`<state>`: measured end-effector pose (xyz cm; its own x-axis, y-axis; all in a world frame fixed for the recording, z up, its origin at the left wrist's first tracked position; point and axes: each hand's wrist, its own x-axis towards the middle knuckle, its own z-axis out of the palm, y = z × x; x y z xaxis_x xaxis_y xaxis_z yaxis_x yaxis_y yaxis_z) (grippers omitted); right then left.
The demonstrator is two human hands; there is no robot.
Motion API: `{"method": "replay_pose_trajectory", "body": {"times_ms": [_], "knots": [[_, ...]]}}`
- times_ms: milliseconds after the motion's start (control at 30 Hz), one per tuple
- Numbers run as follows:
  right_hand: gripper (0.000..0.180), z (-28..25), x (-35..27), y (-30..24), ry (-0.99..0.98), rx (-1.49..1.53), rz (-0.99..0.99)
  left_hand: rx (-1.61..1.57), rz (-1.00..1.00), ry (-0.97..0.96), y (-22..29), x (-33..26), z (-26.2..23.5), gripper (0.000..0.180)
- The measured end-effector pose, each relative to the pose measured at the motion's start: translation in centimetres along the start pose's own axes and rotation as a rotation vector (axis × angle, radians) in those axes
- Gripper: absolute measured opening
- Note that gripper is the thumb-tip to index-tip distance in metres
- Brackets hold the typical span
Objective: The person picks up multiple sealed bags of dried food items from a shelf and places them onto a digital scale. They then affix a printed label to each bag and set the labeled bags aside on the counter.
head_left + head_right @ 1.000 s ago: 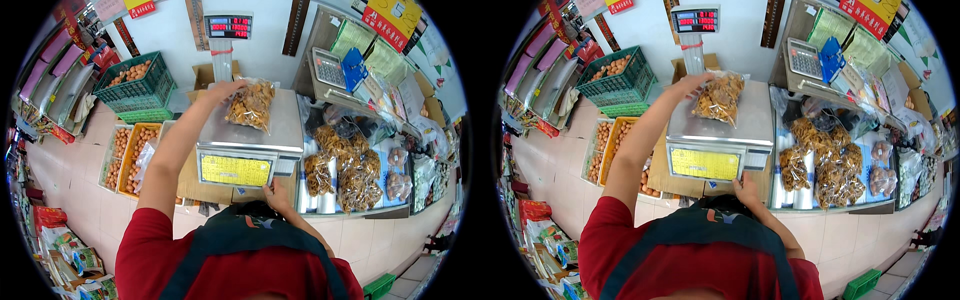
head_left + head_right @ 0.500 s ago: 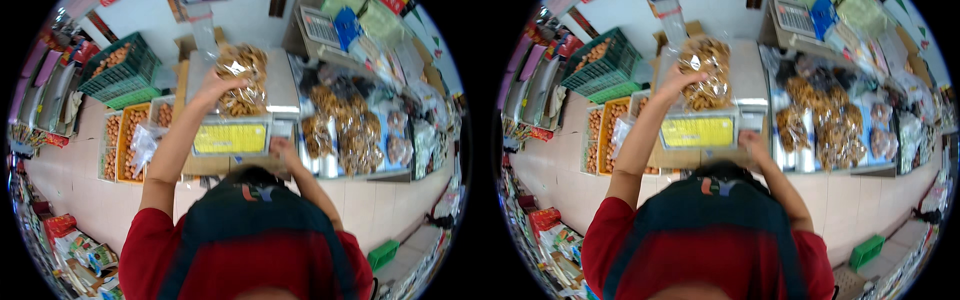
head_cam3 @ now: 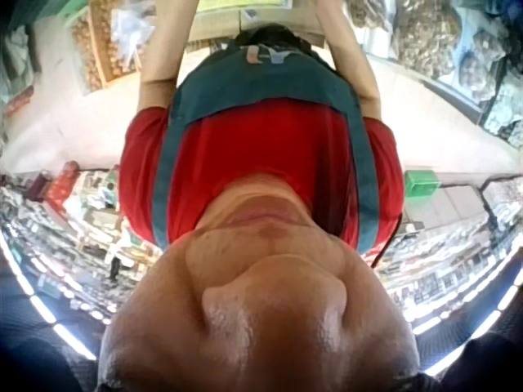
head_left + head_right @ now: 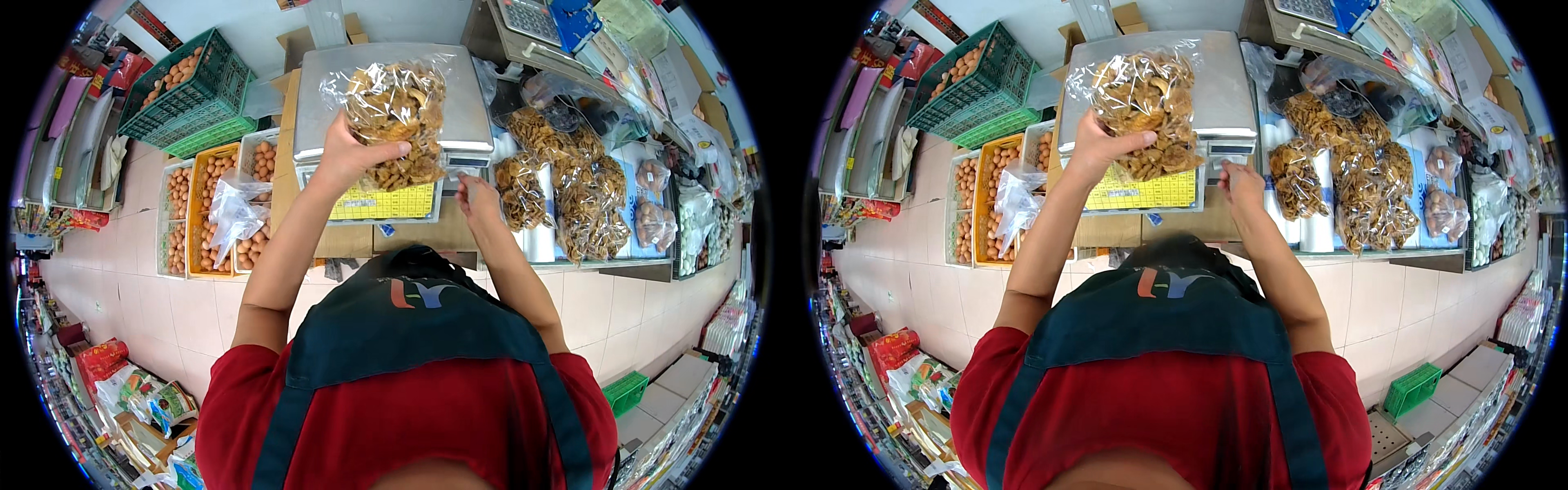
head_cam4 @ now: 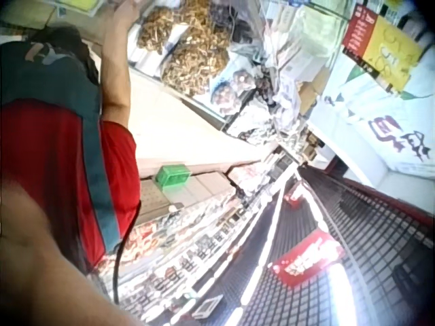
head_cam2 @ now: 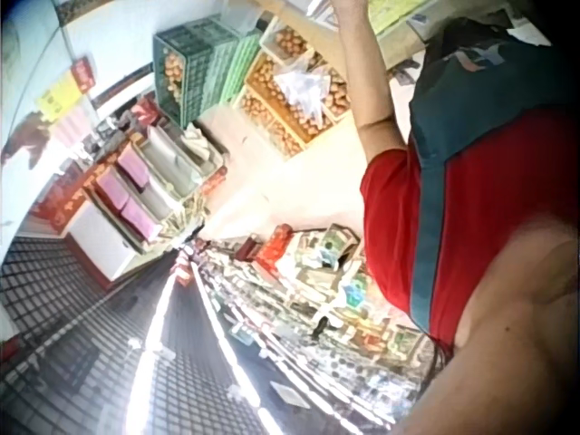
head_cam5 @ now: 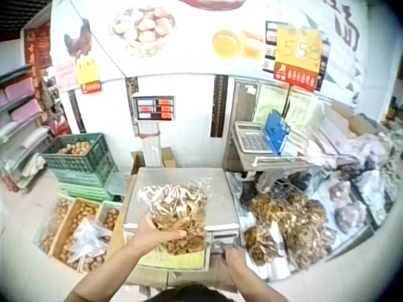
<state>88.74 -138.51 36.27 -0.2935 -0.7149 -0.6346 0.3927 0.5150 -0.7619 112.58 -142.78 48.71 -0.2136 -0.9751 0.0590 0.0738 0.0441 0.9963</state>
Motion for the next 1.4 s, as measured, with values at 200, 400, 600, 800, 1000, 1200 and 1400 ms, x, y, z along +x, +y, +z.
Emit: {"method": "replay_pose_trajectory", "body": {"times_ms": [200,400,600,800,1000,1200,1400], "knots": [[0.015,3.5,-14.1,-8.3,-0.428,0.125,-0.386,0.089,0.050,-0.014,0.4,-2.2,2.1,0.073],[0.018,5.7,-14.9,-9.0,-0.490,0.213,-0.409,0.186,0.202,0.128,-0.1,-3.5,4.9,0.070],[0.025,4.9,-14.9,-8.7,-0.340,0.047,-0.478,0.223,0.261,0.135,-2.2,-4.6,6.2,0.072],[0.045,-0.3,-12.0,-9.2,-0.172,-0.655,-0.657,0.334,0.293,0.122,-2.4,-6.8,7.8,0.086],[0.065,-11.6,-1.8,-6.2,0.587,-1.178,-0.868,0.023,-0.066,-0.030,-2.4,-7.9,8.8,0.078],[0.078,-16.4,3.4,-4.5,0.254,-1.485,-0.181,0.269,-0.199,-0.240,-5.5,-8.2,12.9,0.088],[0.067,-20.3,-3.2,-8.8,0.482,-1.306,-0.667,0.171,-0.232,-0.258,-13.1,-5.9,19.1,0.091]]}}
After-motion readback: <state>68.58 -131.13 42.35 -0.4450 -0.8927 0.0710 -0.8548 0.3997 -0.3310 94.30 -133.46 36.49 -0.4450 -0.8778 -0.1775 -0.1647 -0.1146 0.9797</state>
